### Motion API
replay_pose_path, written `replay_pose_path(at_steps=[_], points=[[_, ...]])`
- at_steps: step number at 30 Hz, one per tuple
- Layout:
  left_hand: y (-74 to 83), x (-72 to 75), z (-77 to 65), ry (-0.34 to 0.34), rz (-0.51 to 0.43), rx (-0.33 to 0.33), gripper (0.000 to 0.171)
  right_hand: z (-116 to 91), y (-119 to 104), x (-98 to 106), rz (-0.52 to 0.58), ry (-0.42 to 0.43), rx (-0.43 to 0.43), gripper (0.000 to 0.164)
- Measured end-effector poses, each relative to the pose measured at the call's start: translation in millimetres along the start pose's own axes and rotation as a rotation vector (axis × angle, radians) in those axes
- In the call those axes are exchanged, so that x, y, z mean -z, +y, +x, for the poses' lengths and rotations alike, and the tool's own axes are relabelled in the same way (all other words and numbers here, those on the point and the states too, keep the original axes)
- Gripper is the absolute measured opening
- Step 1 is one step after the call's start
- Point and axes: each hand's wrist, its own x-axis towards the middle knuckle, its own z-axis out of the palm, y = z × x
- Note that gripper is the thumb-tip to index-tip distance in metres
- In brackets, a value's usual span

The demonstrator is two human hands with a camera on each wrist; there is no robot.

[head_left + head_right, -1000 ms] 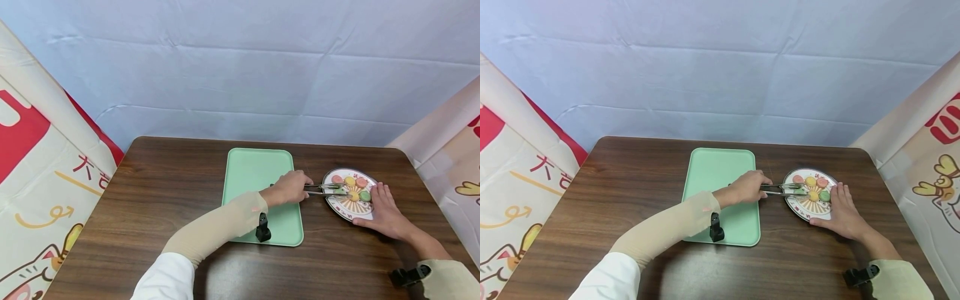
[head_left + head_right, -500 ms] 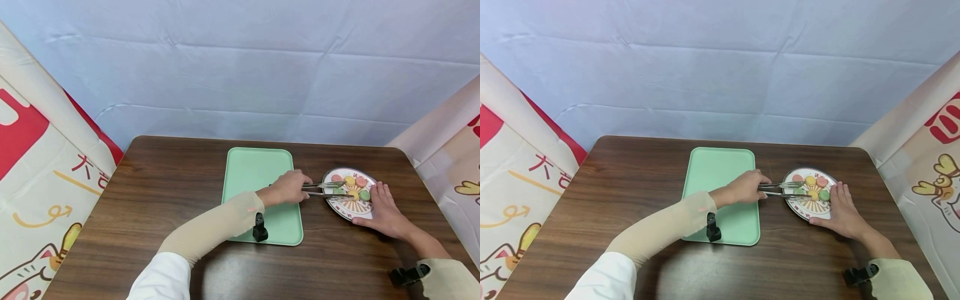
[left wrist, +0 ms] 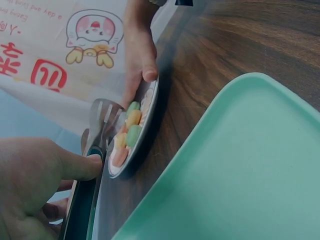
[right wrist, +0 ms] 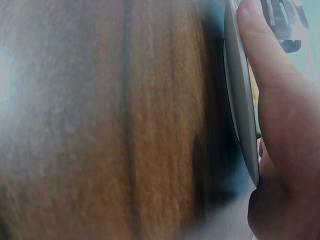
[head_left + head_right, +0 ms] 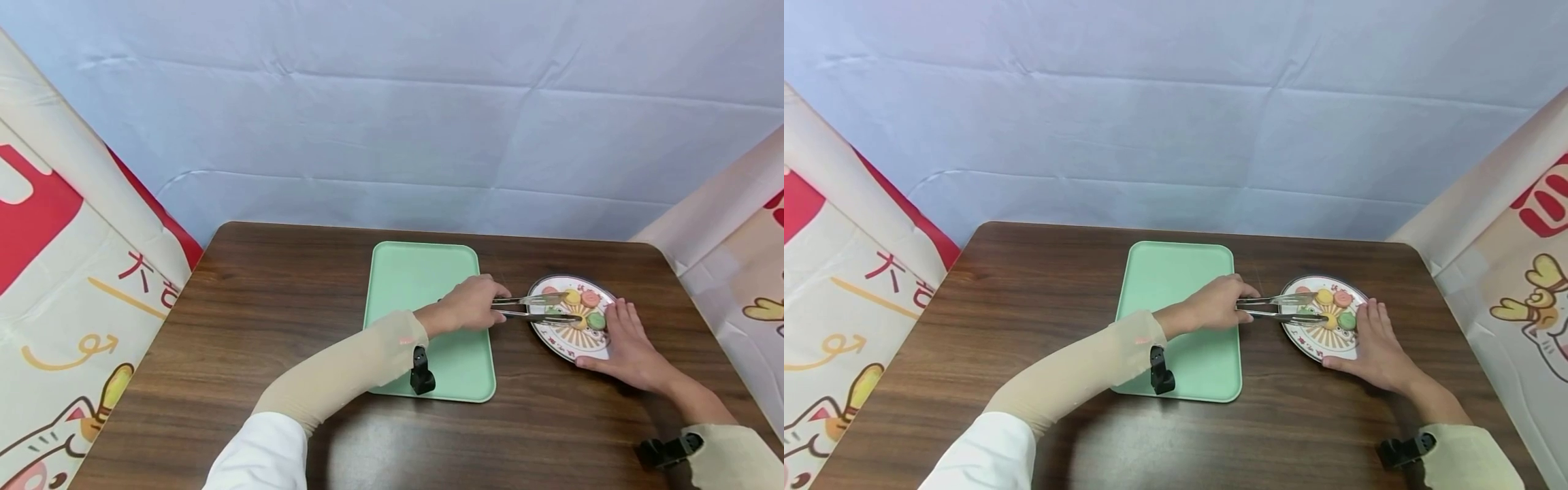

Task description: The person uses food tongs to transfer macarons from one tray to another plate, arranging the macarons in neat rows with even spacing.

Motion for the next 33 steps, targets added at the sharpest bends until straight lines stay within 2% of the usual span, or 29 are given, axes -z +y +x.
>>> replay_pose_path(at_steps=[24,33], points=[[-7.7,10.9,-7.6,0.006,-0.007,-0.034,0.043,1.4,3.6,-1.7,-0.011,0.01,0.013,0.134],[-14.7,17.9,-13.6,-0.001,-0.033,-0.017,0.045,1.3,1.9,0.4,-0.001,-0.01,-0.002,0.134]])
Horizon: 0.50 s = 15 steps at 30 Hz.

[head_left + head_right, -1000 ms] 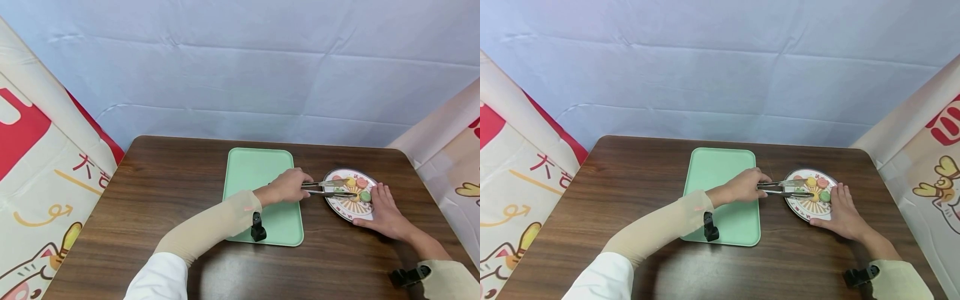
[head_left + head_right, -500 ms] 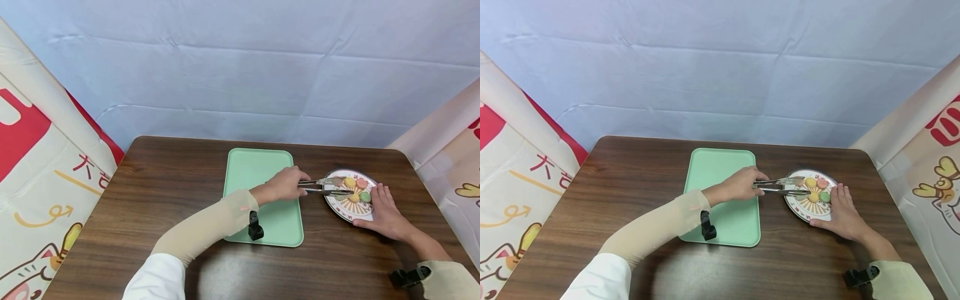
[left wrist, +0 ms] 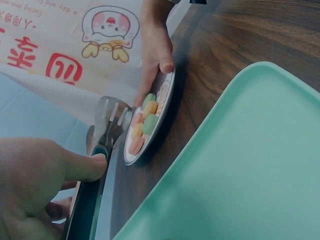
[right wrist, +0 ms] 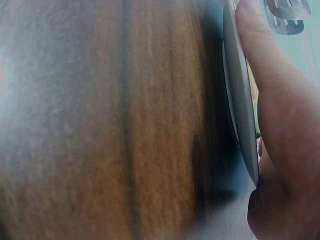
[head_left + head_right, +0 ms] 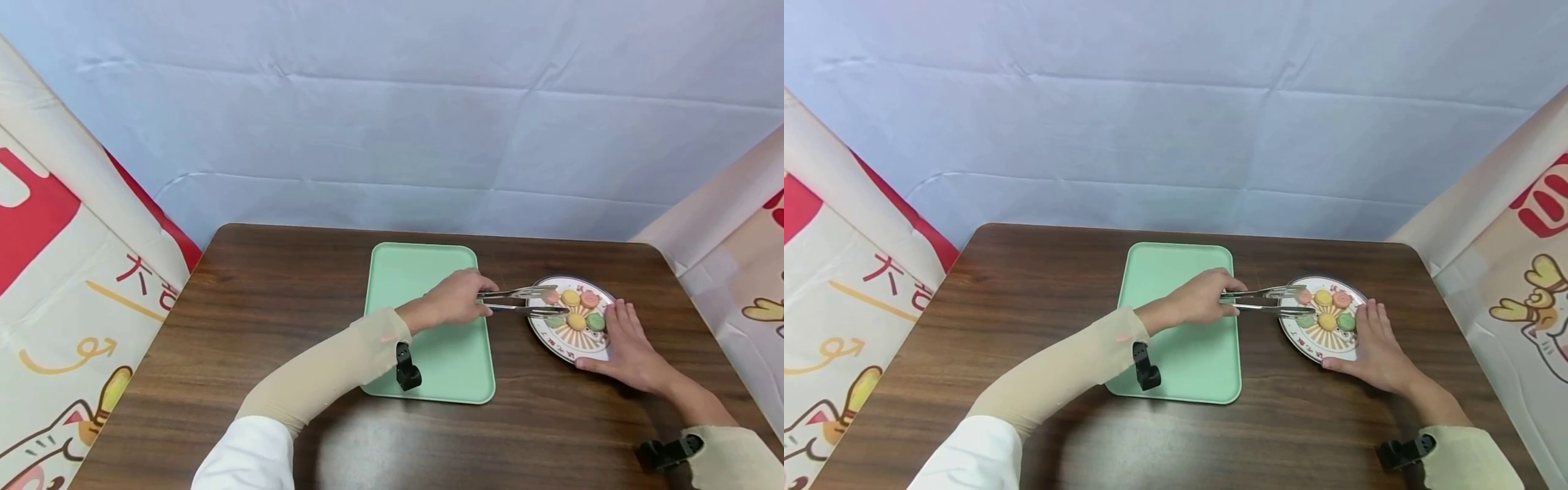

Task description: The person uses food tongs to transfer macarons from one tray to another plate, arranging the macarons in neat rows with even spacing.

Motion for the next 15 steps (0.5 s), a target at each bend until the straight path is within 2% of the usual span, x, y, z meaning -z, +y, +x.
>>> replay_pose_path(at_steps=[6,15], points=[[-5.2,7.2,-6.9,-0.004,-0.019,0.004,0.046,1.3,-0.2,0.8,0.006,0.001,-0.003,0.133],[-18.4,10.0,-16.9,0.0,-0.026,-0.007,0.044,1.4,2.5,-2.5,0.016,0.007,0.007,0.135]])
